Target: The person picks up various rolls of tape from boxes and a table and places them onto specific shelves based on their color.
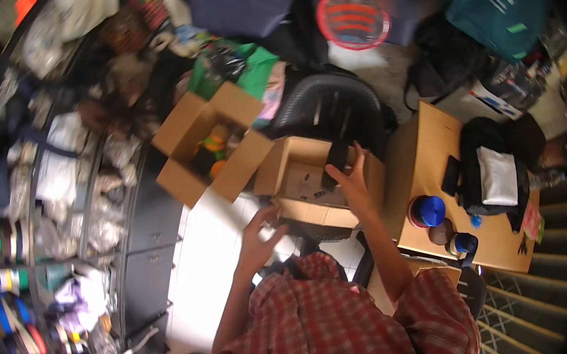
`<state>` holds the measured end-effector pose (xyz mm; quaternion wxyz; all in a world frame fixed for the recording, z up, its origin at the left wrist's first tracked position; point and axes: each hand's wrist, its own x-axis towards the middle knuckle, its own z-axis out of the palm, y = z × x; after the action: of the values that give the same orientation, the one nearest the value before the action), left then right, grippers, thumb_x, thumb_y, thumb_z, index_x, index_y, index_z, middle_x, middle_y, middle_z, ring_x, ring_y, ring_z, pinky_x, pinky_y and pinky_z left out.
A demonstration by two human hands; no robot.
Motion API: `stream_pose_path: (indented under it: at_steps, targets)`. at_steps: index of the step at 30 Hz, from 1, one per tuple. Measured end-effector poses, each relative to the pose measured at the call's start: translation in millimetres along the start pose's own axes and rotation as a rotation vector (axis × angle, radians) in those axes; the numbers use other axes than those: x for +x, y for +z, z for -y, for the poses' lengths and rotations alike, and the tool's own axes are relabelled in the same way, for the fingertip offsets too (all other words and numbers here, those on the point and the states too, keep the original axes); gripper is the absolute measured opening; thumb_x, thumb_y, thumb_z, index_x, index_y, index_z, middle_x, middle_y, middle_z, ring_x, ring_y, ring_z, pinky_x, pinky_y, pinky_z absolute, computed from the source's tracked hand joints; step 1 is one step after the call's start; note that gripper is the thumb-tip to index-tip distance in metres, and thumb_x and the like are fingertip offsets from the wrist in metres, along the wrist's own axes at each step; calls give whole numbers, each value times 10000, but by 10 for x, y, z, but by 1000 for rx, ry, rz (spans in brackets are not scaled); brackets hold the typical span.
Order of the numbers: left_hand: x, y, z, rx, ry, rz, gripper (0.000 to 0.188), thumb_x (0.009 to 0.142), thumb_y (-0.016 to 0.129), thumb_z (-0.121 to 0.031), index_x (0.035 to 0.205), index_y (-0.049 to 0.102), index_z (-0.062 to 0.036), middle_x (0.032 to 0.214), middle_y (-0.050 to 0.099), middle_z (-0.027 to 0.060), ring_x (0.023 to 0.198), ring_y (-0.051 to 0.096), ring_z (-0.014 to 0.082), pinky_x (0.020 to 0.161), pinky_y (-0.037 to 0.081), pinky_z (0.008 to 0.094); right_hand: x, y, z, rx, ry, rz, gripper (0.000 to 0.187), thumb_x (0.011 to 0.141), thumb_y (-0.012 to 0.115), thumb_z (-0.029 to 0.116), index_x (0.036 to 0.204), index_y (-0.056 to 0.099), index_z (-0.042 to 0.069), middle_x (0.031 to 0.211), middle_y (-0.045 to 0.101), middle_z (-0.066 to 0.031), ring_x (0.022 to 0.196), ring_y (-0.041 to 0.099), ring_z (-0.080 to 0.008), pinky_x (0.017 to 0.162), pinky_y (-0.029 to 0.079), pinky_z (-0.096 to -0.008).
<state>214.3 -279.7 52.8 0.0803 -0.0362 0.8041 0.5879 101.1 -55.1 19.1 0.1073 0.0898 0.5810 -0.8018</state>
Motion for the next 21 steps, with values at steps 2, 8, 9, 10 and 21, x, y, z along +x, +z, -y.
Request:
stream_pose_path:
  at_steps: [2, 8, 9, 10, 21]
  targets:
    - [-81, -43, -99, 144, 266, -159, 729, 742, 788, -179, 1351, 417, -30, 1234, 525, 171, 1163, 504, 303, 983, 413, 391, -340, 634, -67, 68, 101, 72, 945, 832, 732, 179, 1499, 63, 153, 1180, 514, -162, 1028, 579, -224, 817, 517, -336]
    - [-712, -809, 149, 138, 307, -455, 661, 718, 787, -137, 1297, 487, -31, 1191, 567, 195, 1085, 573, 344, 904, 479, 388, -1180, 1973, -265, 47, 142, 418, 904, 878, 676, 210, 1511, 34, 151, 1211, 499, -174, 1036, 558, -217, 833, 493, -322]
    - [-877, -989, 110, 167, 366, -527, 524, 756, 761, -124, 1222, 547, -16, 1085, 633, 186, 965, 646, 302, 819, 515, 348, -1265, 2129, -348, -44, 67, 474, 844, 909, 639, 241, 1511, 55, 141, 1209, 500, -175, 1042, 552, -216, 841, 488, -320]
    - [-1057, -1156, 141, 169, 349, -565, 524, 756, 761, -124, 1222, 547, -16, 1085, 633, 186, 965, 646, 302, 819, 515, 348, -1333, 2260, -438, -55, 82, 511, 844, 909, 639, 241, 1511, 55, 141, 1209, 500, -175, 1042, 552, -216, 841, 488, -320]
    - [-2808, -2418, 475, -13, 60, -765, 315, 824, 709, -211, 1055, 628, -14, 771, 681, 108, 691, 633, 147, 669, 486, 279, -1794, 3815, -717, -416, -209, 1241, 323, 1008, 427, 249, 1089, 595, -14, 926, 570, -81, 862, 511, -165, 825, 400, -280]
